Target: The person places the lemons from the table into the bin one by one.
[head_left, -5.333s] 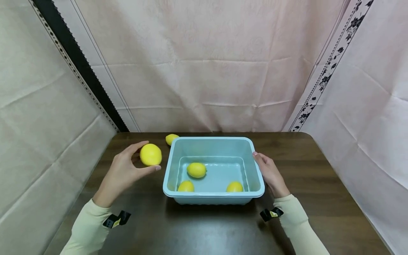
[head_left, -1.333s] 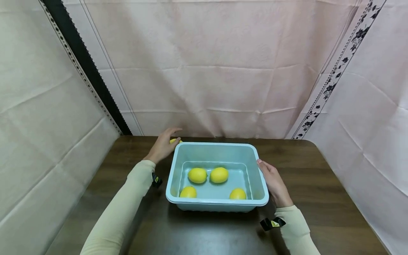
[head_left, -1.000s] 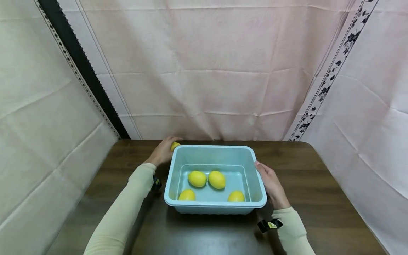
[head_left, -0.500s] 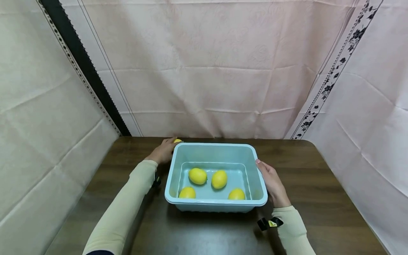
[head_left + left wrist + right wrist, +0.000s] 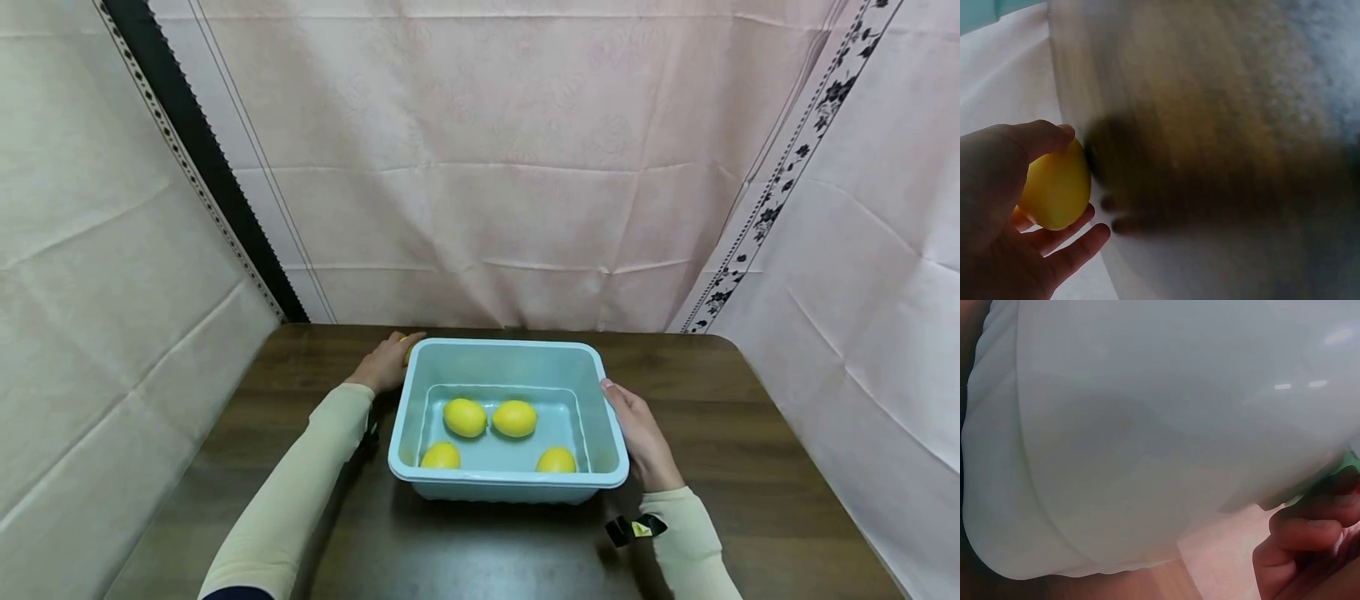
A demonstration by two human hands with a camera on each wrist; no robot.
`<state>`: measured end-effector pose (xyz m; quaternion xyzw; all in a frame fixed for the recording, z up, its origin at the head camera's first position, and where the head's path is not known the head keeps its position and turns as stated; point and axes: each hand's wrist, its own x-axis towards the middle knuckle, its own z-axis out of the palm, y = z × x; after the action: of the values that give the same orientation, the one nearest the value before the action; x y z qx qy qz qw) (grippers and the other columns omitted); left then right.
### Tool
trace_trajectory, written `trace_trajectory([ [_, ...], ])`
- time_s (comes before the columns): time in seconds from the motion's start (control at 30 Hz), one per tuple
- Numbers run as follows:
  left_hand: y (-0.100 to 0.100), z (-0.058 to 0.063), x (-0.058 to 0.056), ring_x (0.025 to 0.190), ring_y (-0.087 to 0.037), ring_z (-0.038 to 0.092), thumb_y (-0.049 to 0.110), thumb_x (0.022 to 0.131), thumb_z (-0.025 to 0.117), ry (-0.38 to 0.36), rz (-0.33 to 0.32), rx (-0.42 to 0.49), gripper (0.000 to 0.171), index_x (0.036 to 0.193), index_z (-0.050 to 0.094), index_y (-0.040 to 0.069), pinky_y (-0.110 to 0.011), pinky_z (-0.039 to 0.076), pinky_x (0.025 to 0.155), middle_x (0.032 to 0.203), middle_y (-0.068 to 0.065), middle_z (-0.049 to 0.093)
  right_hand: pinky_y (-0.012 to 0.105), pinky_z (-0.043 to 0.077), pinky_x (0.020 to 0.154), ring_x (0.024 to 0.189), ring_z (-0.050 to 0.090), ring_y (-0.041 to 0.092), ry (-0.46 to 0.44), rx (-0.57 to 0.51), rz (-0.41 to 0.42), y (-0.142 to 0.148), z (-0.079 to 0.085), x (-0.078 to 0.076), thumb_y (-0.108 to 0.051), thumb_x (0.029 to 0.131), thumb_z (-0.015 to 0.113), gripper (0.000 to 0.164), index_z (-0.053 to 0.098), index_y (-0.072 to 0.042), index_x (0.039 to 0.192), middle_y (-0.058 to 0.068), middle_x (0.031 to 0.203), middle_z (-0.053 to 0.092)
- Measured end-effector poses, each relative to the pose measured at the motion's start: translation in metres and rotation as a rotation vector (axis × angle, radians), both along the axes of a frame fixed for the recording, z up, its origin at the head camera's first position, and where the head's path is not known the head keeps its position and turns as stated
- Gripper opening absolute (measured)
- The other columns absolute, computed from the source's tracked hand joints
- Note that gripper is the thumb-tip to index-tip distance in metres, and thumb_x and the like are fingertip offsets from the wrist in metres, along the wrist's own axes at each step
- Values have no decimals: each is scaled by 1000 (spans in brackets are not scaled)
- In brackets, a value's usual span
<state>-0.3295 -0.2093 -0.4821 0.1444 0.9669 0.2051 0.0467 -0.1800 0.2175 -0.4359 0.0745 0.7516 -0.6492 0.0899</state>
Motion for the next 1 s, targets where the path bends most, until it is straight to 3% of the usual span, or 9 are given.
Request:
trace_trajectory([
  [0.33, -3, -3, 1, 124, -43, 55, 27, 104, 62, 34, 50, -20, 62, 160, 41, 12, -63, 51, 96, 144, -26, 48, 32, 62, 80, 97, 71, 18, -12, -1, 11, -2, 1, -3, -56, 111, 41, 69, 47, -3, 155, 17, 119, 68],
  [0.5, -5, -4, 4, 105, -36, 59, 28, 103, 62, 60, 68, 8, 57, 155, 46, 8, -55, 53, 89, 136, -24, 52, 32, 61, 81, 99, 71, 18, -20, 0, 10, -2, 1, -3, -56, 111, 41, 70, 45, -3, 157, 17, 123, 67],
  [0.7, -9, -5, 5, 100, -33, 58, 34, 101, 62, 85, 73, 35, 62, 154, 46, 5, -50, 52, 88, 132, -21, 54, 33, 62, 80, 96, 72, 18, -11, -7, 9, -1, 1, -3, -56, 111, 42, 70, 46, -3, 155, 15, 117, 68],
  [1.0, -10, 7, 18, 95, -30, 61, 43, 97, 70, 140, 59, -25, 66, 151, 49, 12, -50, 55, 78, 128, -18, 58, 32, 62, 78, 94, 71, 18, -19, -9, 3, 0, -2, -2, -57, 111, 42, 69, 48, -3, 154, 13, 113, 69],
])
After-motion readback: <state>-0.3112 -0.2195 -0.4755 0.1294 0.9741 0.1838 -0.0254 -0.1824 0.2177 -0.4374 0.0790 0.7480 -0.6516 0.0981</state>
